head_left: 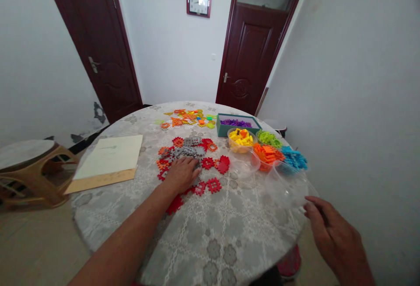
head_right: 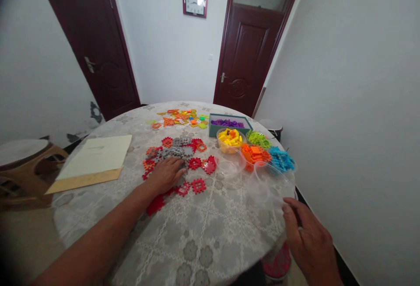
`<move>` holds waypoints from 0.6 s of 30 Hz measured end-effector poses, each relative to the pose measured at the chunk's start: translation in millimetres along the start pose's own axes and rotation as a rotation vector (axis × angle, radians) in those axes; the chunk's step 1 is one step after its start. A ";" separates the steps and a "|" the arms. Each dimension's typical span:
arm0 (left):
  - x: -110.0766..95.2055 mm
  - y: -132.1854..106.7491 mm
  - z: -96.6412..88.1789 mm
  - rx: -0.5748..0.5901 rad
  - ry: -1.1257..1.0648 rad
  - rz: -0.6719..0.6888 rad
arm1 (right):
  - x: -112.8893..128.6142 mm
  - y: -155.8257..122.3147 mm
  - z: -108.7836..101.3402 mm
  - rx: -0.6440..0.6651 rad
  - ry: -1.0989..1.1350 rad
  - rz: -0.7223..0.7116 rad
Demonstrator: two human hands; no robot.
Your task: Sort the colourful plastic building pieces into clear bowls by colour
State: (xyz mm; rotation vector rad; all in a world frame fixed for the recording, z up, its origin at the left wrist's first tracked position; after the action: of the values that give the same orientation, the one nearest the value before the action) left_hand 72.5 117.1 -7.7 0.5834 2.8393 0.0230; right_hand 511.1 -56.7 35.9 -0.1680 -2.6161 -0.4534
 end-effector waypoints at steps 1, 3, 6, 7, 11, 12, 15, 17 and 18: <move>-2.2 3.3 -0.4 0.000 0.009 0.001 | -1.9 -0.3 0.1 -0.022 -0.081 -0.046; -7.7 8.8 -2.2 -0.006 0.019 0.004 | -4.4 1.6 4.7 -0.048 -0.183 -0.140; -15.0 14.6 -5.7 -0.017 0.019 0.007 | -9.5 8.4 17.0 -0.051 -0.266 -0.213; -15.2 15.6 -6.6 -0.021 0.025 -0.006 | -11.9 11.1 21.3 -0.049 -0.287 -0.209; 0.0 12.1 -5.6 -0.020 0.080 -0.114 | -22.5 19.8 35.8 -0.032 -0.339 -0.133; 6.8 9.2 -4.3 -0.014 0.095 -0.136 | -24.6 20.8 38.6 -0.029 -0.341 -0.122; 29.1 -2.4 -1.3 -0.007 0.115 -0.164 | -30.9 22.1 44.9 -0.013 -0.334 -0.101; 41.5 -10.5 -1.4 -0.011 0.113 -0.163 | -34.5 22.0 47.1 -0.007 -0.328 -0.089; 46.2 -14.2 -2.1 -0.014 0.109 -0.162 | -35.2 21.7 47.9 -0.002 -0.323 -0.092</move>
State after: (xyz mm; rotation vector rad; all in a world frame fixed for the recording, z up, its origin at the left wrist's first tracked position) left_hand 25.4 122.2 -17.2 0.3584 2.9798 0.0477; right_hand 525.5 -21.1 -14.5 -0.1306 -2.9500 -0.4953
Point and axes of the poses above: each hand's wrist, its own y-axis towards the middle knuckle, its own z-axis out of the palm, x = y × z, the point moved 7 cm from there along y, towards the middle knuckle, and after that the axes turned 14 degrees about x, right-handed, at the moved point
